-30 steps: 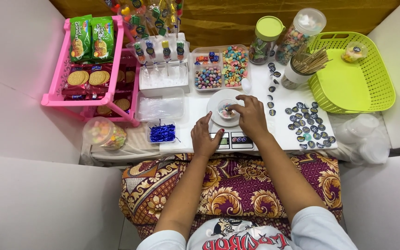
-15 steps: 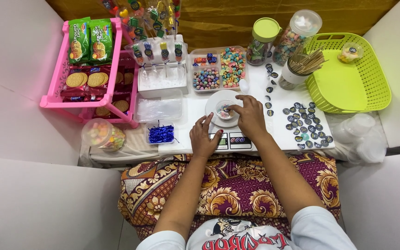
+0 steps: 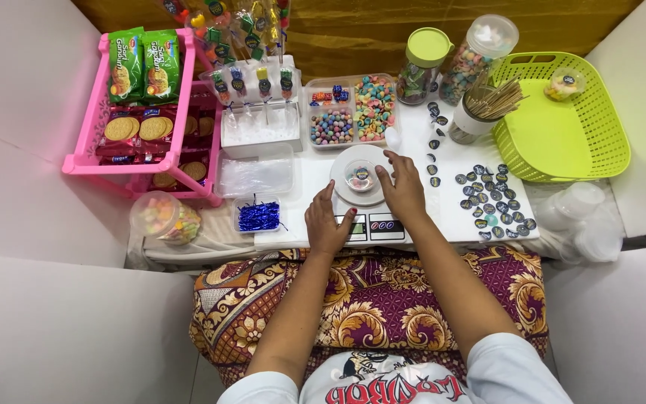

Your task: Filling a small cup with candies on a digital scale to reach a specific weight.

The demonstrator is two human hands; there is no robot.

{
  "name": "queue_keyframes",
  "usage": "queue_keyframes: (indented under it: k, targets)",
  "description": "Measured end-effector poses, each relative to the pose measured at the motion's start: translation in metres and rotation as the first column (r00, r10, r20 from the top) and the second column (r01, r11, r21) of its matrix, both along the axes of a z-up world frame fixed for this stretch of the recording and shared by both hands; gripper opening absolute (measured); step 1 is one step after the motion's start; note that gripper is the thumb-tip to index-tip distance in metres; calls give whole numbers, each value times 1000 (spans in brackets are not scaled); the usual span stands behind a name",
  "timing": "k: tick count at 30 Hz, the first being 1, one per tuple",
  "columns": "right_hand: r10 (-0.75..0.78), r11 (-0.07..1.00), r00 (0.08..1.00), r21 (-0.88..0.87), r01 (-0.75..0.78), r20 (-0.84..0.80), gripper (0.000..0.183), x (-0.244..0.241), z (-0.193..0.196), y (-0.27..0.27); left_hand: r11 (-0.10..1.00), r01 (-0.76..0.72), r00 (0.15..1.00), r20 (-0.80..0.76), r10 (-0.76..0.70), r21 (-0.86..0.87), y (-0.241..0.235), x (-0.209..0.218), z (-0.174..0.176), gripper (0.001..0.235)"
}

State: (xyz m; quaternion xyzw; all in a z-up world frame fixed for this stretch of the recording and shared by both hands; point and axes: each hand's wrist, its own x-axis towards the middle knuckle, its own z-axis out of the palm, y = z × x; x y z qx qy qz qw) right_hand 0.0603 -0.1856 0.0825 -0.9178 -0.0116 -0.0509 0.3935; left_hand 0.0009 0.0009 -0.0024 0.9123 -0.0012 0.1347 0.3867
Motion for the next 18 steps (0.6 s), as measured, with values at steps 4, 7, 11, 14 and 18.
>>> queue_keyframes:
  k: [4, 7, 11, 14, 18]
  targets:
    - [-21, 996, 994, 86, 31, -109, 46, 21, -36, -4, 1000, 11, 1000, -1, -11, -15, 0, 0, 2, 73]
    - [-45, 970, 986, 229, 81, -158, 45, 26, -53, -14, 1000, 9, 1000, -2, -9, -25, 0, -1, 2, 72]
    - [-93, 971, 980, 203, 129, -178, 56, -1, -36, -31, 999, 12, 1000, 11, -11, -44, 1, -2, 2, 70]
    - [-50, 989, 959, 117, 85, -280, 84, -26, -29, -37, 998, 4, 1000, 21, -3, -60, 0, -1, 4, 67]
    - [26, 1000, 925, 0, -28, -379, 111, -55, -11, -20, 996, -4, 1000, 23, 6, -87, 1, -2, 2, 70]
